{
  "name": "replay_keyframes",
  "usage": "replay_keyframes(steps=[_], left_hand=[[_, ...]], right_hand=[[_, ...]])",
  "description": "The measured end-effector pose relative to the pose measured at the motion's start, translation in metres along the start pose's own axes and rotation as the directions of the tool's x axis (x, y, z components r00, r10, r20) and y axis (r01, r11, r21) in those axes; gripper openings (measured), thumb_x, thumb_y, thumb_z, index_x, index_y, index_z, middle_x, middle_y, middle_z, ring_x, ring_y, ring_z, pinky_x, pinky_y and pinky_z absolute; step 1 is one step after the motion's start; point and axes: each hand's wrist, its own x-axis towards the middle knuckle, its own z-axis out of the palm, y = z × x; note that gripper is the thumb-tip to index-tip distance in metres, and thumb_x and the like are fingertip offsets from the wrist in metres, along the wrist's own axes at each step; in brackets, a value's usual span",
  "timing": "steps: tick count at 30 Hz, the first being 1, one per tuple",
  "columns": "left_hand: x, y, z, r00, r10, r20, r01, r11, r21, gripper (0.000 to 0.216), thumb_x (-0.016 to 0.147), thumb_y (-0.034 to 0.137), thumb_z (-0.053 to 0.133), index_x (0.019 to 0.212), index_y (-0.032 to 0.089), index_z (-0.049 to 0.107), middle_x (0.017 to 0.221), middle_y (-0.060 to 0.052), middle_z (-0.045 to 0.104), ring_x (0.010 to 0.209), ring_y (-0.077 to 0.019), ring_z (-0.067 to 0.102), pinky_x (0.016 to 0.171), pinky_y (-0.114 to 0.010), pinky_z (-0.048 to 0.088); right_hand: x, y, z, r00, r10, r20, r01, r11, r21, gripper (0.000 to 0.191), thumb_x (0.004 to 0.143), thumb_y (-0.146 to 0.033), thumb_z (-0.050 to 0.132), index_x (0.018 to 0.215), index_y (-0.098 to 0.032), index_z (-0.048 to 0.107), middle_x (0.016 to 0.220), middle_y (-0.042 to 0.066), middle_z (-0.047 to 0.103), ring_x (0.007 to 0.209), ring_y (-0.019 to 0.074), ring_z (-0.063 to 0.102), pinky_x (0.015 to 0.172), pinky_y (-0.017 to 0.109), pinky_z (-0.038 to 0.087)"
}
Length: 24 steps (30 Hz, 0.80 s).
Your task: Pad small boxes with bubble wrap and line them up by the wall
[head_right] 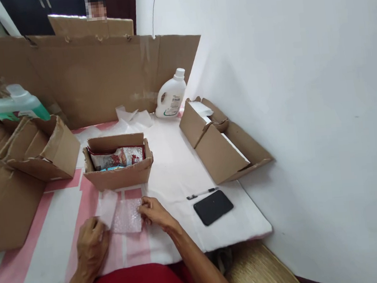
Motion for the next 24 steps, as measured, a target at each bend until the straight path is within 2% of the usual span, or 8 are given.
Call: replay_keyframes(steps=[3, 9, 12, 14, 16, 18, 21, 24], left_hand=[[0.007, 0.009, 0.006, 0.99, 0.051, 0.134, -0.053, 0.999, 0.012, 0.043, 0.085, 0.004, 0.052, 0.123, 0.019, 0.068, 0.088, -0.005, 0.065, 0.082, -0.0212, 0.059, 0.074, -0.034, 0.045], [0.012, 0.005, 0.0, 0.951, 0.065, 0.302, -0.051, 0.997, -0.056, 0.048, 0.084, 0.018, 0.06, 0.132, 0.02, 0.064, 0.095, -0.007, 0.066, 0.087, -0.0248, 0.059, 0.078, -0.039, 0.046], [0.018, 0.005, -0.013, 0.94, 0.031, 0.34, 0.056, 0.968, -0.244, 0.053, 0.084, 0.037, 0.067, 0.135, 0.024, 0.061, 0.1, -0.006, 0.066, 0.089, -0.0232, 0.062, 0.081, -0.039, 0.048], [0.026, 0.002, -0.021, 0.939, -0.125, 0.32, 0.231, 0.918, -0.322, 0.047, 0.088, 0.048, 0.063, 0.129, 0.024, 0.064, 0.098, -0.005, 0.065, 0.086, -0.0207, 0.063, 0.08, -0.036, 0.05], [0.035, -0.005, -0.025, 0.88, -0.375, 0.292, 0.451, 0.853, -0.264, 0.047, 0.088, 0.056, 0.057, 0.12, 0.022, 0.066, 0.097, -0.005, 0.065, 0.081, -0.0206, 0.063, 0.078, -0.036, 0.052], [0.044, -0.014, -0.024, 0.76, -0.551, 0.344, 0.623, 0.768, -0.148, 0.053, 0.083, 0.062, 0.056, 0.114, 0.021, 0.066, 0.096, -0.007, 0.068, 0.079, -0.0228, 0.065, 0.077, -0.038, 0.052], [0.051, -0.024, -0.018, 0.617, -0.592, 0.518, 0.714, 0.698, -0.052, 0.052, 0.075, 0.065, 0.059, 0.103, 0.022, 0.067, 0.083, -0.004, 0.071, 0.076, -0.0255, 0.068, 0.074, -0.038, 0.05], [0.047, -0.019, -0.014, 0.585, -0.568, 0.579, 0.757, 0.639, -0.139, 0.05, 0.068, 0.068, 0.066, 0.09, 0.023, 0.065, 0.067, 0.0, 0.068, 0.067, -0.0237, 0.065, 0.067, -0.034, 0.048]], right_hand=[[0.001, 0.006, -0.003, 0.999, -0.003, -0.042, 0.003, 1.0, 0.01, 0.026, 0.076, -0.04, 0.068, 0.076, -0.021, 0.05, 0.052, -0.007, 0.056, 0.042, 0.008, 0.05, 0.04, 0.019, 0.03], [0.002, 0.008, -0.007, 0.998, 0.015, -0.066, -0.013, 0.999, 0.032, 0.034, 0.083, -0.052, 0.062, 0.079, -0.021, 0.051, 0.053, -0.007, 0.054, 0.045, 0.0125, 0.061, 0.039, 0.019, 0.029], [0.002, 0.004, -0.006, 0.997, 0.031, -0.067, -0.03, 0.999, 0.026, 0.045, 0.091, -0.063, 0.049, 0.08, -0.02, 0.052, 0.063, -0.003, 0.059, 0.047, 0.0136, 0.064, 0.039, 0.021, 0.027], [0.002, 0.004, -0.004, 0.995, 0.011, -0.102, -0.018, 0.997, -0.072, 0.042, 0.086, -0.06, 0.061, 0.079, -0.02, 0.053, 0.063, -0.004, 0.058, 0.048, 0.0127, 0.061, 0.041, 0.021, 0.028], [0.003, 0.007, -0.001, 0.984, -0.051, -0.171, 0.016, 0.979, -0.202, 0.035, 0.076, -0.045, 0.076, 0.074, -0.02, 0.053, 0.061, -0.005, 0.055, 0.053, 0.0114, 0.057, 0.047, 0.021, 0.031], [0.005, 0.011, 0.001, 0.971, -0.107, -0.212, 0.049, 0.964, -0.26, 0.03, 0.071, -0.032, 0.078, 0.07, -0.02, 0.051, 0.061, -0.005, 0.055, 0.056, 0.0109, 0.054, 0.052, 0.021, 0.033], [0.01, 0.011, -0.003, 0.976, -0.123, -0.181, 0.079, 0.969, -0.233, 0.021, 0.075, -0.026, 0.072, 0.072, -0.02, 0.052, 0.062, -0.006, 0.054, 0.056, 0.0113, 0.052, 0.054, 0.023, 0.035], [0.013, -0.003, -0.012, 0.958, -0.188, -0.217, 0.106, 0.934, -0.341, 0.012, 0.078, -0.022, 0.071, 0.081, -0.02, 0.059, 0.068, -0.005, 0.057, 0.061, 0.0137, 0.054, 0.061, 0.025, 0.041]])
